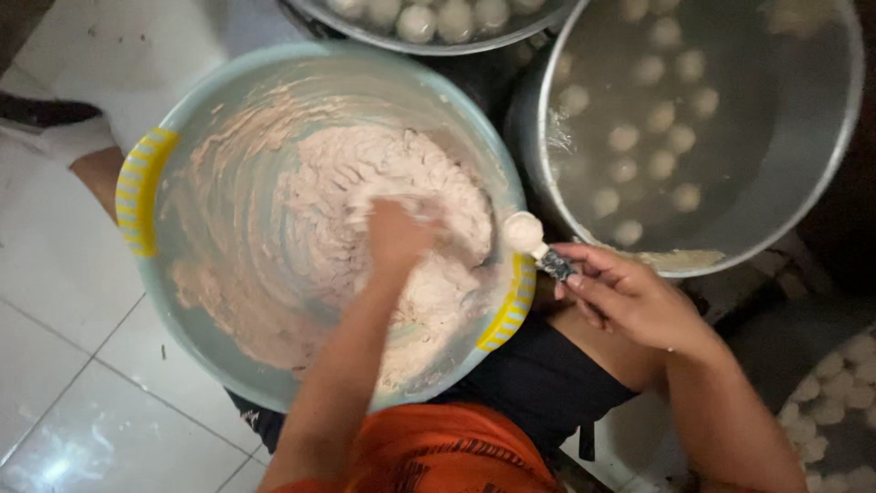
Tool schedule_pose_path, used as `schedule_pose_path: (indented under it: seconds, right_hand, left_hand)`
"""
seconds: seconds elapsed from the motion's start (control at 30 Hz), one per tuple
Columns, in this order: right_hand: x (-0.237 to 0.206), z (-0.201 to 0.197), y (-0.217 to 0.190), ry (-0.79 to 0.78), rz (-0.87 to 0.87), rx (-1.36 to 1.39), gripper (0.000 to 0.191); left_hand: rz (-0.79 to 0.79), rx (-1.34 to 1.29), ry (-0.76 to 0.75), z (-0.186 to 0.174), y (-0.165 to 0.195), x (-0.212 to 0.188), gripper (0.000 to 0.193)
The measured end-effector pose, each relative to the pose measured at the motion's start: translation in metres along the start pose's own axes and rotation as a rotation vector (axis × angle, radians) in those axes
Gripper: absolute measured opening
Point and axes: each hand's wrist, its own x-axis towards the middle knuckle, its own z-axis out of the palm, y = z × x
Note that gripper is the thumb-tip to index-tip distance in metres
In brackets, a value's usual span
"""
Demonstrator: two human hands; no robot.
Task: The person sits on the floor beside a large basin of dough, pinches off portions and rolls them into balls by hand. They use a scoop in the other hand to drop each finished ball into a water-filled basin, where many already-formed balls accumulate.
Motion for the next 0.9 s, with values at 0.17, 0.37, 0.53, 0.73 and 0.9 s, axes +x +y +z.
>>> schedule_pose_path:
  seconds: [0.17, 0.37, 0.53, 0.73, 0.9]
  right_hand:
    - [0.002, -0.03, -0.014, 0.266, 0.011, -0.039, 0.05]
    - [0.029, -0.047, -0.018, 0.612, -0.229, -0.984, 0.052]
    - [0.032, -0.048, -0.02, 0.668, -0.249, -1.035, 0.043]
    - [-0.007, -0.026, -0.011, 0.49, -0.184, -0.303, 0.035]
    - [-0.02, 0.006, -0.019, 0.289, -0.099, -0.414, 0.039]
  left_hand:
    - [-0.363, 0.014, 0.207, 0.007, -0.052, -0.001, 0.082]
    - [-0.103, -0.414, 0.19, 0.02, -0.009, -0.026, 0.058]
    - [0.307, -0.498, 0.165, 0.022, 0.043, -0.049, 0.033]
    - [0.532, -0.519, 0.297, 0.029, 0.075, -0.047, 0.017]
    - [0.666, -0.643, 0.365, 0.025, 0.08, -0.048, 0.016]
